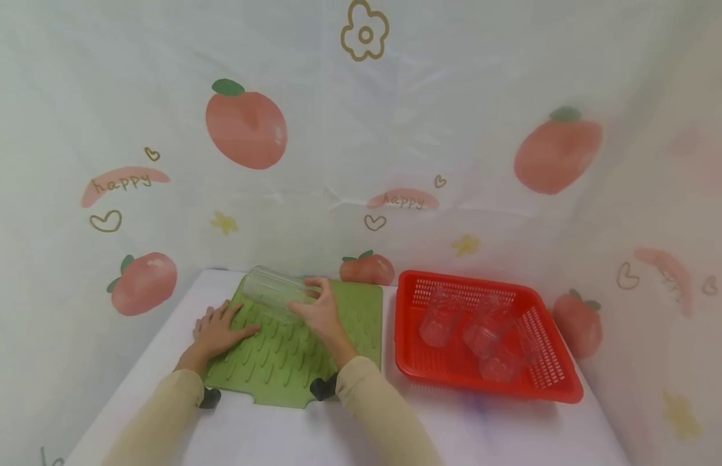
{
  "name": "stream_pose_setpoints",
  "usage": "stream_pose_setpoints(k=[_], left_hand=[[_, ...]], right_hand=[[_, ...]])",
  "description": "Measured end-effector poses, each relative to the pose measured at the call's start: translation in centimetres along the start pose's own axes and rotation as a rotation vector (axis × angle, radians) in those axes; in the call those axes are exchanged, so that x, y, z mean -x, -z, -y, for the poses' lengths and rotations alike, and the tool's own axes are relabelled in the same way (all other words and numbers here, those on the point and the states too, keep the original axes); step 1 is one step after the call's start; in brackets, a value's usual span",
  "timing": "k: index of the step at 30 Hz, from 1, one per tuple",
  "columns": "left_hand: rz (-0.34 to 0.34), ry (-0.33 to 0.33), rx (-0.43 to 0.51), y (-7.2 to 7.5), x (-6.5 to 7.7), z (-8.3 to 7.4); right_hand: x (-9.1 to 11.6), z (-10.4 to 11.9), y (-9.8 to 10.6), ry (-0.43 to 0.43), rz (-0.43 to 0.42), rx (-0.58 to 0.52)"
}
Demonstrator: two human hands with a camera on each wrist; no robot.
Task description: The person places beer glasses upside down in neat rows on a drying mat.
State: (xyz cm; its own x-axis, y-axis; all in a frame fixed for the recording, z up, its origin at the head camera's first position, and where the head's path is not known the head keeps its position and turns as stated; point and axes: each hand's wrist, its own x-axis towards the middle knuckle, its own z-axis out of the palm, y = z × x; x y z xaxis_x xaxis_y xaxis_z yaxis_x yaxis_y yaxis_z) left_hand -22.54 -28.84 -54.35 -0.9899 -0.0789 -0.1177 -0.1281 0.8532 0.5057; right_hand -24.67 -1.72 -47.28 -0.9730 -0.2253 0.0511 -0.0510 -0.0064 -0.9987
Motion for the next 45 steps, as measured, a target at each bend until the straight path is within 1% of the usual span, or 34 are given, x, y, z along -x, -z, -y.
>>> stream_pose_setpoints(k=[7,10,14,18,21,24,27,29,30,31,34,39,41,45], left_hand=[[-0.012,-0.007,-0.006,-0.4,-0.8,0.5],[0.000,-0.003,-0.003,-0.4,-0.9,0.5],[0.030,0.007,-0.011,-0.1,-0.8,0.4],[0.045,0.009,-0.021,0.8,-0.5,-0.1],[0.037,0.023,0.007,2.0,-0.1,-0.7],[0.000,0.043,0.057,2.9,0.2,-1.2],[-0.062,0.049,0.127,3.7,0.3,-1.6],[-0.111,0.036,0.193,4.2,0.3,-1.9],[-0.133,0.026,0.230,4.4,0.4,-2.1],[-0.153,0.011,0.258,4.6,0.4,-2.3],[-0.193,-0.043,0.341,5.1,0.4,-3.0],[-0.197,-0.111,0.425,5.5,0.9,-4.8],[-0.193,-0.130,0.439,5.6,1.0,-5.4],[-0.173,-0.159,0.446,5.5,1.0,-6.1]], right_hand=[[-0.9,-0.3,-1.0,-0.006,-0.029,0.003],[-1.2,-0.7,-1.2,-0.009,-0.036,-0.001],[-1.4,-1.1,-1.5,-0.009,-0.028,-0.001],[-1.6,-1.5,-1.6,-0.010,-0.022,-0.010],[-1.8,-1.5,-1.7,-0.007,-0.025,-0.012],[-1.9,-1.6,-1.9,0.004,-0.031,-0.007],[-2.0,-1.6,-2.1,0.012,-0.035,0.005],[-2.0,-1.5,-2.2,0.010,-0.034,0.003],[-1.8,-1.0,-2.2,0.012,-0.028,0.004],[-1.7,-0.9,-2.3,0.014,-0.026,0.004],[-1.6,-1.0,-2.3,0.018,-0.023,-0.002],[-1.8,-1.6,-2.4,0.021,-0.031,-0.005],[-1.7,-1.5,-2.5,0.022,-0.029,-0.008],[-1.6,-1.4,-2.8,0.024,-0.020,-0.011]])
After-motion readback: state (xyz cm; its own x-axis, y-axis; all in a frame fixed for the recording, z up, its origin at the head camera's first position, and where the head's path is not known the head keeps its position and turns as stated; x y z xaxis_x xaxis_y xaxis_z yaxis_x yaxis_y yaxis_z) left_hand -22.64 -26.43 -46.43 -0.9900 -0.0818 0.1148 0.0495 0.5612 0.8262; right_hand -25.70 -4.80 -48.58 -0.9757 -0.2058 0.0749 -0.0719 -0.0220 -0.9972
